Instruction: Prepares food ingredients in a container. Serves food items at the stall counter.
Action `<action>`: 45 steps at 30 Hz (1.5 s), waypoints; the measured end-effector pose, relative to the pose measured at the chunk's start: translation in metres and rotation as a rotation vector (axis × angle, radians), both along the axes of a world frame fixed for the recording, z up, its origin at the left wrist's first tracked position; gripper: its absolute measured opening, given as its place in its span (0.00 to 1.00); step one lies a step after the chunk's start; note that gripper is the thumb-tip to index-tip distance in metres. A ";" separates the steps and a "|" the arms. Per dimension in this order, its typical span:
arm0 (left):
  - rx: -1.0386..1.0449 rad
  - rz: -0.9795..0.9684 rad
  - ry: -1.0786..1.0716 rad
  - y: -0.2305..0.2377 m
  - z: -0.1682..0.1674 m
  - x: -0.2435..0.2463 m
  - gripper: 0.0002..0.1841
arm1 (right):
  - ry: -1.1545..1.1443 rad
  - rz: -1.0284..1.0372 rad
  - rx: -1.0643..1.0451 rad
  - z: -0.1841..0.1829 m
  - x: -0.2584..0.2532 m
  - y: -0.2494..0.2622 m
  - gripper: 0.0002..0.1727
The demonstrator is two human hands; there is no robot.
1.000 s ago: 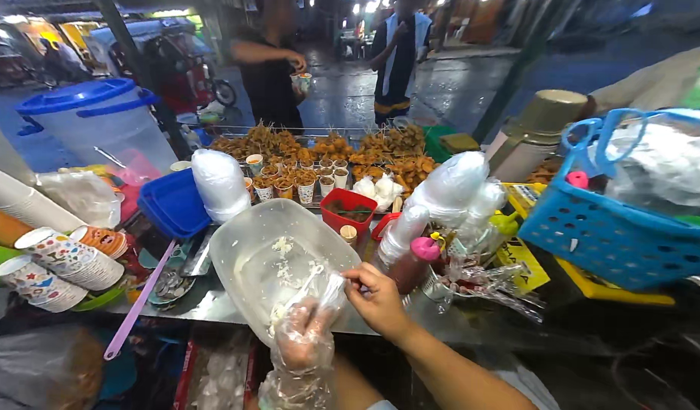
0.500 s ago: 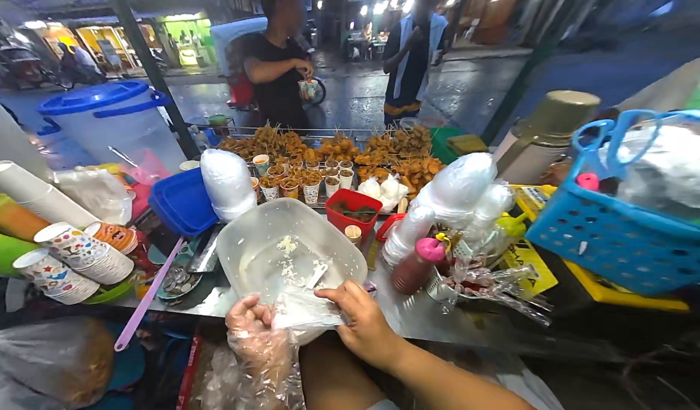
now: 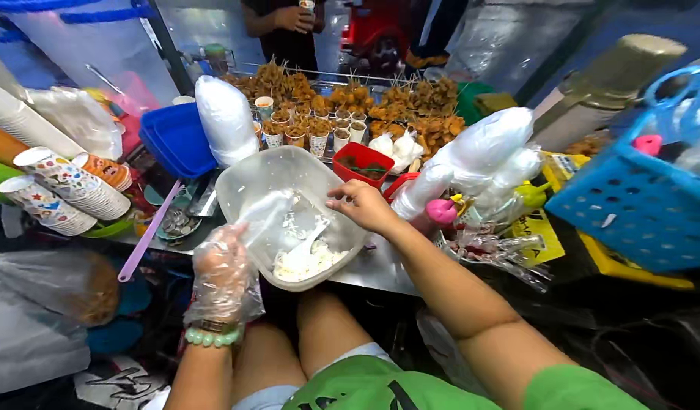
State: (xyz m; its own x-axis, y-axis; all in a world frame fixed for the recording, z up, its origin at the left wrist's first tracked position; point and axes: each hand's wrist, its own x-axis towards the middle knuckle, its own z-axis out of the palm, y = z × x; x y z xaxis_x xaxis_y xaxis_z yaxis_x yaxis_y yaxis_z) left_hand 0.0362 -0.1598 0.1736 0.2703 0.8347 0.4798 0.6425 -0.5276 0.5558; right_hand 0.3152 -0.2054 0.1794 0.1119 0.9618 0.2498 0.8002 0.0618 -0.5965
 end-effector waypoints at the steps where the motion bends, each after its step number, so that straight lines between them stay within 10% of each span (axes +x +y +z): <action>1: -0.032 0.049 -0.050 0.009 -0.001 -0.003 0.16 | -0.072 0.005 -0.127 0.000 0.001 0.009 0.17; 12: -0.183 0.098 -0.030 0.027 -0.042 0.039 0.16 | -0.626 0.520 -0.770 -0.066 -0.045 0.093 0.21; 24: -0.083 0.162 -0.091 0.027 -0.048 0.047 0.16 | -0.706 0.658 -0.529 -0.056 -0.058 0.084 0.25; 45: -0.375 0.104 0.187 0.033 -0.019 0.048 0.23 | -0.122 0.424 -0.731 -0.004 -0.008 0.051 0.20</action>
